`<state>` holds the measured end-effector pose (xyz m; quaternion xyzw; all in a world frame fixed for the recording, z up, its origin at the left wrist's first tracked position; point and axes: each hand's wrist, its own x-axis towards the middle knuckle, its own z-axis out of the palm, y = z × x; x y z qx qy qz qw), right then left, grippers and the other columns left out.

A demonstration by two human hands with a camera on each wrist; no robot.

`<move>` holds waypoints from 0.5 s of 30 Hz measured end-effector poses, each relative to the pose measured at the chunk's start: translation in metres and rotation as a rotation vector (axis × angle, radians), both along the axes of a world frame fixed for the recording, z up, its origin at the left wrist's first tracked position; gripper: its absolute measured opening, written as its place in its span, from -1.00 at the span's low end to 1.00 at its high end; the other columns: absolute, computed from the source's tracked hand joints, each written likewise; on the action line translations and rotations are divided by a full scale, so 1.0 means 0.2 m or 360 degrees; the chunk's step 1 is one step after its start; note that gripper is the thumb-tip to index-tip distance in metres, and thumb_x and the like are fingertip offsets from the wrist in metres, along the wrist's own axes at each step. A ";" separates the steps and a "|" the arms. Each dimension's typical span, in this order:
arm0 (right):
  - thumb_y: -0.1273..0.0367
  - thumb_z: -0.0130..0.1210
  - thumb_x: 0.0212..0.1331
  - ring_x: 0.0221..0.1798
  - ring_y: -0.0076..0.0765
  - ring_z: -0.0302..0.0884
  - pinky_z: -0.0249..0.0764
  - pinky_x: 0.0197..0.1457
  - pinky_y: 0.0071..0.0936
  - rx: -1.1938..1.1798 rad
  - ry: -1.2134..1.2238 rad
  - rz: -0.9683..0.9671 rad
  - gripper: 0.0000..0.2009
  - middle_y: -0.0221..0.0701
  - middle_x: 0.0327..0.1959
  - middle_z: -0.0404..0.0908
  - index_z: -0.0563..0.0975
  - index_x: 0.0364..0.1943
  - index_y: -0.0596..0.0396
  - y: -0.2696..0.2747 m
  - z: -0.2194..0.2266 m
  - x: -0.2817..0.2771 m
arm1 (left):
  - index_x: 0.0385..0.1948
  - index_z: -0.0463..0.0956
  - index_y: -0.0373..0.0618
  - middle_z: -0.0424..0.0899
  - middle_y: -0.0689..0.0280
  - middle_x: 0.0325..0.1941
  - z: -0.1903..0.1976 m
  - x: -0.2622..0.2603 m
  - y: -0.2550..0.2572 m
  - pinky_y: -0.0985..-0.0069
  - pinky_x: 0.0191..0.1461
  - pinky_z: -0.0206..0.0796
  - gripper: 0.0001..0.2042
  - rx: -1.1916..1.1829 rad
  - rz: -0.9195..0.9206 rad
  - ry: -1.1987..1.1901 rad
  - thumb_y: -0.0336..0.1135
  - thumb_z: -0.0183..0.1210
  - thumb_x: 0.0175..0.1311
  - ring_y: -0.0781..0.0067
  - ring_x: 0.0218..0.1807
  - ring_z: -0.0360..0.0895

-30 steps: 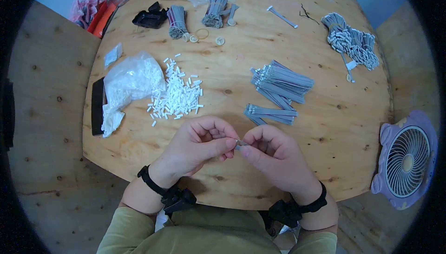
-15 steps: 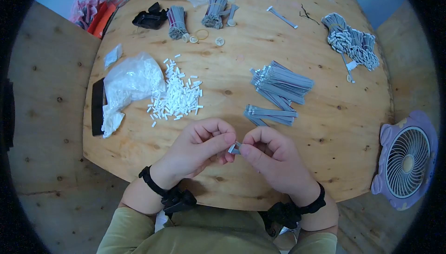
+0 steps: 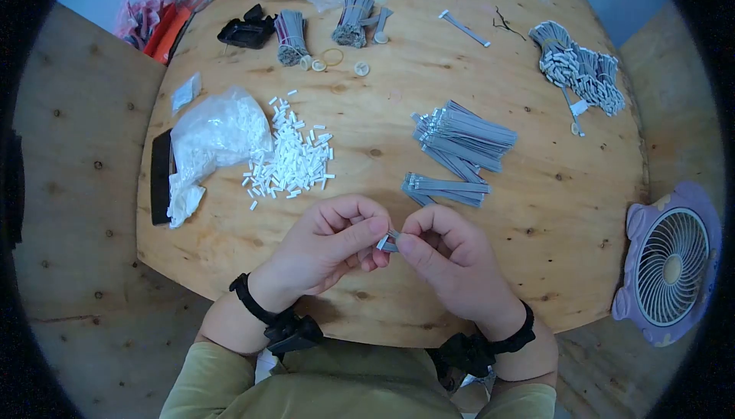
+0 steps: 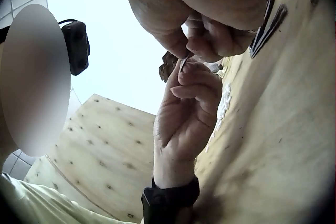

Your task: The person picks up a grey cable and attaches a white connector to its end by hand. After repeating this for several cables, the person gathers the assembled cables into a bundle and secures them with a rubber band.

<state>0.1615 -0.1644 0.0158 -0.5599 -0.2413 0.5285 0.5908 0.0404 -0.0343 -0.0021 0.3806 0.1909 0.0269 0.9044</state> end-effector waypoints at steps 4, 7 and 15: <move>0.43 -0.02 0.12 -0.49 -0.83 0.18 0.13 -0.48 -0.83 -0.0041 -0.0092 -0.0039 -0.93 -0.65 -0.52 0.31 0.37 -0.38 0.11 0.00 0.00 -0.01 | -0.35 0.42 -0.22 0.51 0.39 -0.49 0.01 0.00 -0.01 0.75 -0.38 0.28 -0.83 0.0247 0.0078 0.0016 -0.30 0.02 0.19 0.71 -0.47 0.42; 0.45 -0.02 0.11 -0.47 -0.83 0.20 0.15 -0.46 -0.82 -0.0069 -0.0127 -0.0031 -0.94 -0.65 -0.50 0.32 0.38 -0.38 0.13 0.00 0.01 -0.01 | -0.35 0.43 -0.24 0.51 0.40 -0.50 0.02 0.00 -0.02 0.76 -0.39 0.28 -0.84 0.0311 0.0127 0.0032 -0.32 0.03 0.18 0.73 -0.47 0.41; 0.47 -0.01 0.11 -0.44 -0.82 0.24 0.17 -0.43 -0.82 -0.0052 -0.0166 -0.0051 -0.94 -0.63 -0.47 0.35 0.39 -0.37 0.15 0.00 0.01 -0.01 | -0.31 0.44 -0.25 0.50 0.41 -0.51 0.02 0.00 -0.03 0.78 -0.39 0.26 -0.85 0.0485 0.0120 0.0031 -0.36 0.02 0.18 0.75 -0.46 0.40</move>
